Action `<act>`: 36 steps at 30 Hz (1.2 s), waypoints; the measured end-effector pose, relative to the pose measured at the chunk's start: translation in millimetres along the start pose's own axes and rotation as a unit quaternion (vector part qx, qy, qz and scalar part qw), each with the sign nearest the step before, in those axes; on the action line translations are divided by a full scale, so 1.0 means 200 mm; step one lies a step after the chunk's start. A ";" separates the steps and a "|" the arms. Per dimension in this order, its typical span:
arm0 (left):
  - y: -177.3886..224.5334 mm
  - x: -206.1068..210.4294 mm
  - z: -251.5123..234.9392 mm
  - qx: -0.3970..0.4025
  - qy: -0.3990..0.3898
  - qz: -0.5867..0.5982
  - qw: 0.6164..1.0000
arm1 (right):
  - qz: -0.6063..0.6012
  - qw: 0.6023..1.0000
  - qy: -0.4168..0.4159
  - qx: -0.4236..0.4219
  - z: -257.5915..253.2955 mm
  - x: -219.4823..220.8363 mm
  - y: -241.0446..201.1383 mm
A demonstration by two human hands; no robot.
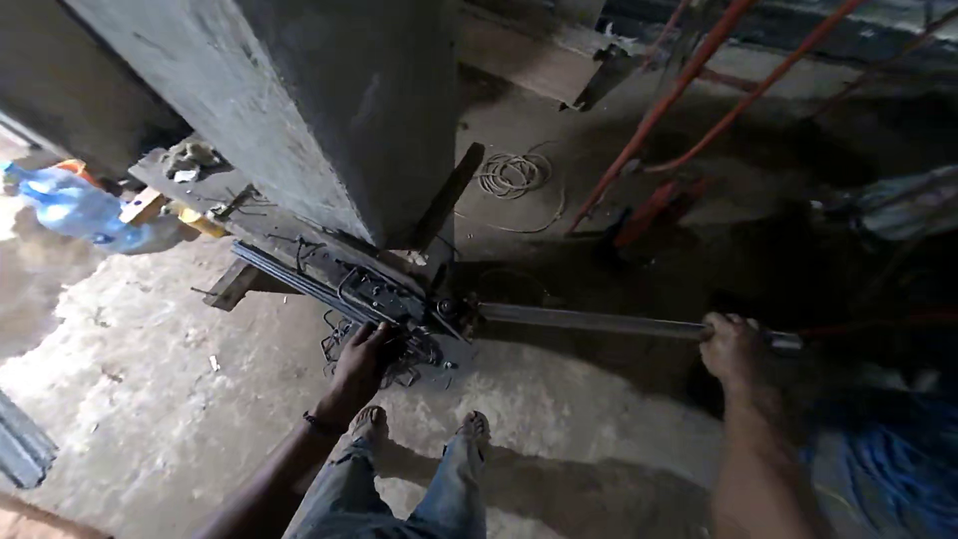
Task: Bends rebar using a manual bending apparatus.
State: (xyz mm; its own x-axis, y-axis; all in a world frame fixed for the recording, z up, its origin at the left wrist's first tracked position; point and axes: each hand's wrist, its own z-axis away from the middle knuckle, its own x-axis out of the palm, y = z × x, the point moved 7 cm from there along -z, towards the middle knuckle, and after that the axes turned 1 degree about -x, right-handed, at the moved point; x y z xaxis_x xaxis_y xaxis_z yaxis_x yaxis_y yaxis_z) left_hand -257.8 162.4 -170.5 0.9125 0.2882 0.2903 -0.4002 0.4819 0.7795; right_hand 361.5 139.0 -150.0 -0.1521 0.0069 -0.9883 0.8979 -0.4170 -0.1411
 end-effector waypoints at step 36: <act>0.11 -0.09 -0.20 -0.172 -0.275 -0.124 0.938 | 0.024 0.865 0.084 0.495 3.02 0.37 -1.29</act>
State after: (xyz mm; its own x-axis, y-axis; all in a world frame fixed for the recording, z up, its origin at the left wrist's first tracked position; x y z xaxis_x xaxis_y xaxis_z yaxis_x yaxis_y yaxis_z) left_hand -285.8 201.4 -180.7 0.8488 -0.2927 0.4403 -0.0878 0.7433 0.6632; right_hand -130.9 -301.4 -152.2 0.0121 0.0642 -0.9979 0.0965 -0.9933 -0.0628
